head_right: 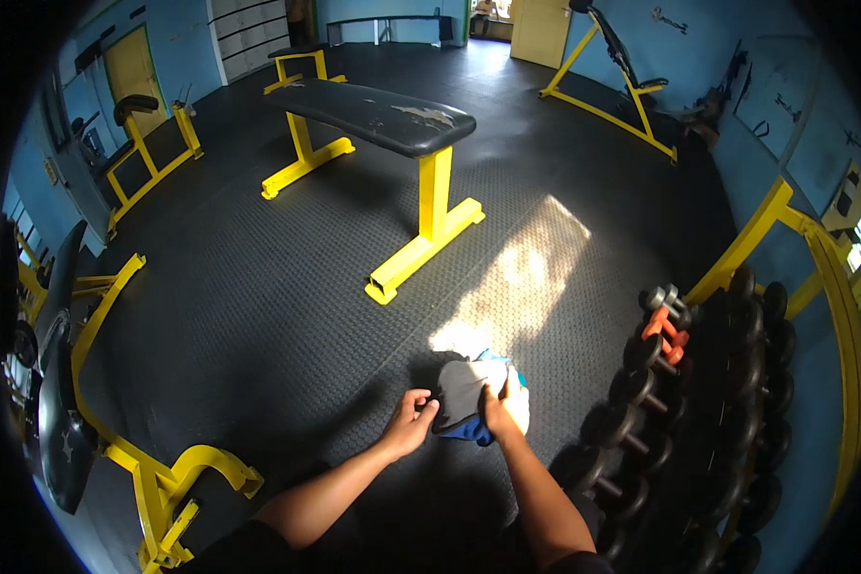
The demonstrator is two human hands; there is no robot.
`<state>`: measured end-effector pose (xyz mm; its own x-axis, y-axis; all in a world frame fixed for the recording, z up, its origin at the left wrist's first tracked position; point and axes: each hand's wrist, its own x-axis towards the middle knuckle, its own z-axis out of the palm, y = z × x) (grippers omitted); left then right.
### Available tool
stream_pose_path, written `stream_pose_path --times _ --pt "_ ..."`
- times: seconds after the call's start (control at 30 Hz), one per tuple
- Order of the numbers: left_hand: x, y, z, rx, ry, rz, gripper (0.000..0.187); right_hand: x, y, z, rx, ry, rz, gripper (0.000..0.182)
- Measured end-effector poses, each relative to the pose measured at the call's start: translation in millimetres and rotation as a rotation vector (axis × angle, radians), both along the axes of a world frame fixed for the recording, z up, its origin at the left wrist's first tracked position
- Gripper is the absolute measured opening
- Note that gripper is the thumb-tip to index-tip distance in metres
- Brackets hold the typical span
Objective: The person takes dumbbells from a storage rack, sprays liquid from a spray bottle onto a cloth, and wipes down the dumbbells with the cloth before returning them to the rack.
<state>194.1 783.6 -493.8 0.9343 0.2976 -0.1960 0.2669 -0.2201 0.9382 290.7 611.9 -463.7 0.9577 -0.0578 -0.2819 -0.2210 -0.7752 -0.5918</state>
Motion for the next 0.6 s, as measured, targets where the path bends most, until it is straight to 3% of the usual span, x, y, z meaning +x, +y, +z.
stream_pose_path --times 0.03,0.1,0.23,0.3,0.37,0.4,0.5,0.57,0.6 --pt "-0.8 0.3 1.3 -0.007 -0.004 -0.007 0.053 27.7 -3.4 -32.8 -0.025 0.027 -0.043 0.07" --pt "-1.7 1.7 0.4 0.009 0.001 -0.017 0.053 47.8 11.7 7.7 -0.147 0.168 -0.014 0.071" --pt "0.5 5.4 6.5 0.039 -0.015 0.039 0.053 63.4 52.4 24.2 -0.359 0.244 0.086 0.08" --pt "7.5 6.3 -1.8 0.035 -0.056 0.072 0.052 68.6 69.1 5.0 -0.49 0.141 0.299 0.074" --pt "14.3 5.4 -8.4 0.046 -0.161 0.154 0.05 60.1 73.4 -18.3 -0.388 0.085 0.53 0.068" --pt "15.5 5.5 -3.1 0.043 -0.164 0.175 0.048 37.5 84.8 10.7 -0.477 0.142 0.527 0.06" --pt "20.8 15.0 1.8 0.014 -0.134 0.209 0.045 -15.2 85.2 -2.8 -0.786 -0.213 0.682 0.049" --pt "19.9 23.1 10.9 -0.028 -0.132 0.212 0.047 -42.6 65.0 -12.2 -0.828 -0.444 0.753 0.044" --pt "19.3 25.7 11.1 -0.034 -0.118 0.229 0.048 -53.0 52.8 -11.3 -0.816 -0.506 0.781 0.053"
